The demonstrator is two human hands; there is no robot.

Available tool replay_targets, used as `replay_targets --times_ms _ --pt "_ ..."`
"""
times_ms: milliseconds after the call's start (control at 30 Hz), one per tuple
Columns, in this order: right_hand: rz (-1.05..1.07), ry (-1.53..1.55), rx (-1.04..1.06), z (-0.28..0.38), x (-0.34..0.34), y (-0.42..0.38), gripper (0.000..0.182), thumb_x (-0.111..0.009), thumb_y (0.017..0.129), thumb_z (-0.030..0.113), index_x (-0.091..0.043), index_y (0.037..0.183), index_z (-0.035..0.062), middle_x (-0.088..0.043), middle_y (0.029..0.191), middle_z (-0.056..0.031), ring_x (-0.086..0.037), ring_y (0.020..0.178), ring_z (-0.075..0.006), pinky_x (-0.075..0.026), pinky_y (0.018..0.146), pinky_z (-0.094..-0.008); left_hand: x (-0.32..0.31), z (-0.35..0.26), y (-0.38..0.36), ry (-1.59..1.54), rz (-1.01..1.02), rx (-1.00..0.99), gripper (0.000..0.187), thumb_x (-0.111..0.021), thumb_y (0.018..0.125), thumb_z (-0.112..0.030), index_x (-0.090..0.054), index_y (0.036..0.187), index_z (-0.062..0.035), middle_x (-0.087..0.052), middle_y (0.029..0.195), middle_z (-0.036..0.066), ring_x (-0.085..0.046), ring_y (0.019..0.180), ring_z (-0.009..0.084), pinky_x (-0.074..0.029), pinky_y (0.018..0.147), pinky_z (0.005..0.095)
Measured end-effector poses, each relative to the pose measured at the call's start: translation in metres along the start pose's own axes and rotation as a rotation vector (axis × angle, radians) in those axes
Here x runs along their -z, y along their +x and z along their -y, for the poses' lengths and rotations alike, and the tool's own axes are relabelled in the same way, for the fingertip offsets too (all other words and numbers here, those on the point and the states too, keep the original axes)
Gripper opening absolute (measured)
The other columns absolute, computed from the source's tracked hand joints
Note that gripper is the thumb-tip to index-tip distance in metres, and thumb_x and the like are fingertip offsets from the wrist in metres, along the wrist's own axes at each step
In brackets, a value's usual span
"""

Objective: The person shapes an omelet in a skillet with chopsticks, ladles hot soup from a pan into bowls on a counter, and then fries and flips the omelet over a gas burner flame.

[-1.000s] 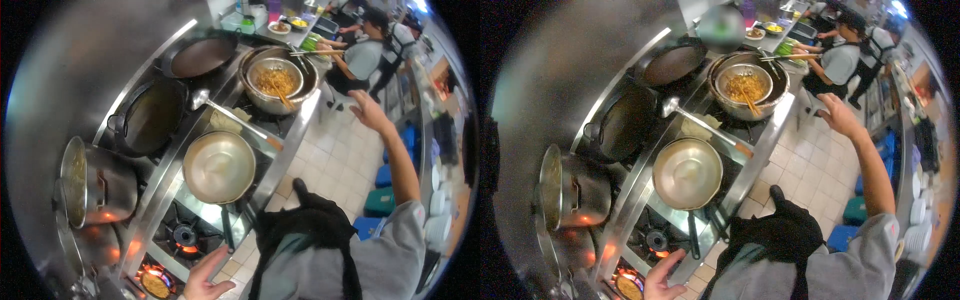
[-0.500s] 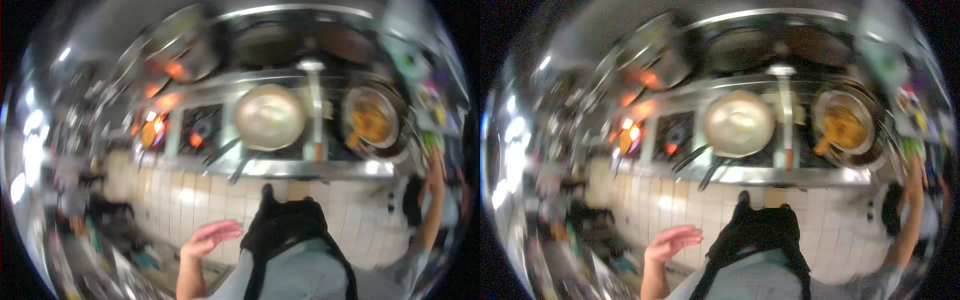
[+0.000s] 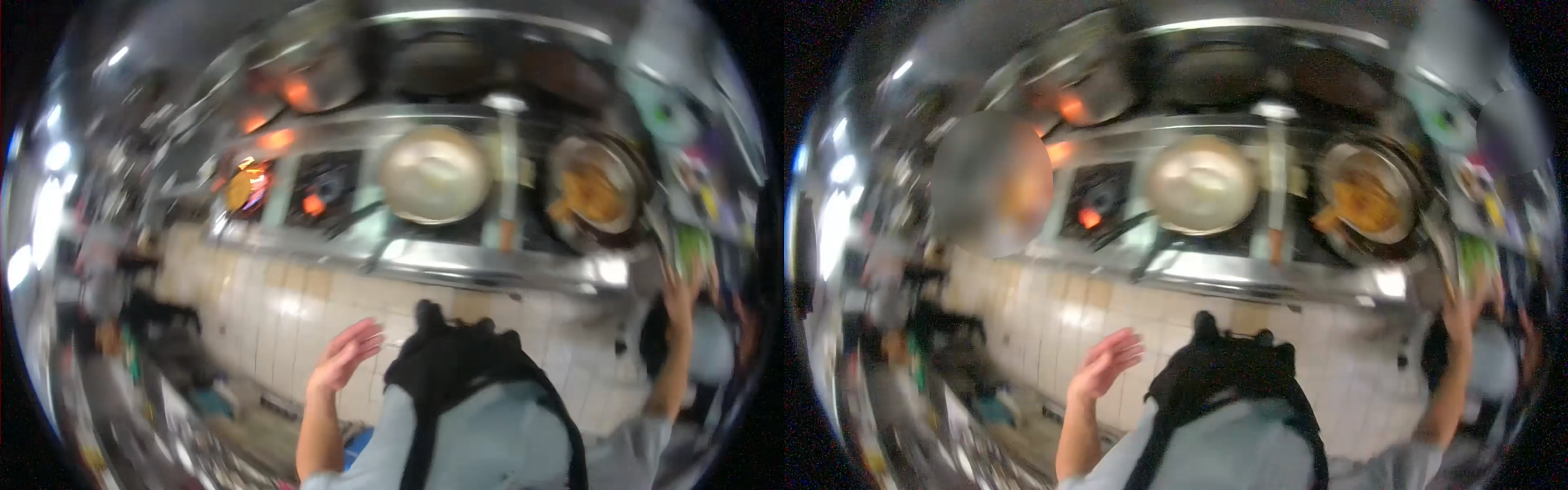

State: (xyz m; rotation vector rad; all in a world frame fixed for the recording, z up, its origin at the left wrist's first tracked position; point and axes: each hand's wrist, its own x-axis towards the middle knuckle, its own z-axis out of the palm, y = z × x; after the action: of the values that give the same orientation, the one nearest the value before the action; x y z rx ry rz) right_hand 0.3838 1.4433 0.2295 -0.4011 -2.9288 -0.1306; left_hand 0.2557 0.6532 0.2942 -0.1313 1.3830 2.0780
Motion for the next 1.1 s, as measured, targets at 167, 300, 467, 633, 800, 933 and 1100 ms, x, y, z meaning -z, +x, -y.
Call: replay_targets --times_ms 167,300,467,633,800,933,1100 --pt "0.01 0.224 -0.383 0.069 0.067 -0.004 0.031 -0.057 0.093 0.014 -0.057 0.12 0.0005 -0.064 0.102 -0.0286 -0.059 0.102 -0.045 -0.046 0.086 -0.0481 0.027 0.005 0.015 0.017 0.039 0.029 0.08 -0.067 0.089 -0.048 -0.036 0.147 -0.0011 -0.047 0.144 0.019 -0.05 0.13 0.0329 -0.042 0.107 0.0471" --pt "-0.133 0.199 -0.325 0.087 0.073 -0.024 0.027 -0.059 0.094 0.013 -0.056 0.119 0.0024 -0.064 0.096 -0.0267 -0.06 0.092 -0.0449 -0.047 0.077 -0.0463 0.043 -0.002 0.03 -0.049 0.083 0.068 0.079 -0.065 0.09 -0.048 -0.036 0.147 -0.0004 -0.049 0.142 0.019 -0.052 0.127 0.032 -0.044 0.105 0.0459" --pt "-0.136 0.365 -0.511 0.154 0.1 -0.038 0.023 -0.057 0.098 0.016 -0.057 0.116 0.0021 -0.061 0.082 -0.0196 -0.061 0.077 -0.0377 -0.047 0.07 -0.0406 0.06 -0.016 0.048 -0.058 0.127 0.095 0.077 -0.063 0.093 -0.045 -0.034 0.147 0.0009 -0.05 0.141 0.019 -0.053 0.126 0.0323 -0.044 0.105 0.0457" --pt "-0.083 1.139 -0.838 0.235 0.113 -0.037 0.019 -0.055 0.101 0.026 -0.056 0.108 0.0089 -0.05 0.071 0.004 -0.047 0.052 -0.004 -0.037 0.044 -0.0215 0.089 -0.019 0.071 -0.122 0.204 0.134 0.076 -0.063 0.093 -0.045 -0.035 0.147 0.0003 -0.05 0.142 0.019 -0.053 0.127 0.0318 -0.044 0.106 0.0462" --pt "-0.133 1.83 -0.998 0.317 0.095 -0.04 0.028 -0.056 0.1 0.028 -0.055 0.117 0.0065 -0.048 0.069 0.0034 -0.045 0.046 -0.007 -0.032 0.036 -0.0209 0.103 -0.015 0.089 -0.157 0.189 0.2 0.073 -0.063 0.092 -0.045 -0.038 0.146 -0.0018 -0.051 0.141 0.018 -0.053 0.127 0.0314 -0.044 0.106 0.0455" --pt "-0.082 2.052 -0.956 0.339 0.069 -0.049 0.026 -0.056 0.101 0.029 -0.057 0.118 0.0086 -0.048 0.065 0.004 -0.041 0.041 -0.0051 -0.03 0.032 -0.0203 0.122 0.001 0.081 0.056 0.047 0.287 0.073 -0.063 0.093 -0.046 -0.037 0.147 -0.003 -0.051 0.141 0.016 -0.051 0.128 0.0294 -0.043 0.105 0.043" --pt "-0.047 1.933 -0.93 0.34 0.025 -0.055 0.036 -0.053 0.102 0.027 -0.054 0.128 0.0018 -0.044 0.065 0.0065 -0.034 0.041 -0.0004 -0.026 0.032 -0.0165 0.149 0.054 0.008 0.292 -0.314 0.427 0.071 -0.063 0.094 -0.046 -0.04 0.147 -0.0049 -0.05 0.143 0.012 -0.05 0.129 0.0253 -0.042 0.105 0.0409"
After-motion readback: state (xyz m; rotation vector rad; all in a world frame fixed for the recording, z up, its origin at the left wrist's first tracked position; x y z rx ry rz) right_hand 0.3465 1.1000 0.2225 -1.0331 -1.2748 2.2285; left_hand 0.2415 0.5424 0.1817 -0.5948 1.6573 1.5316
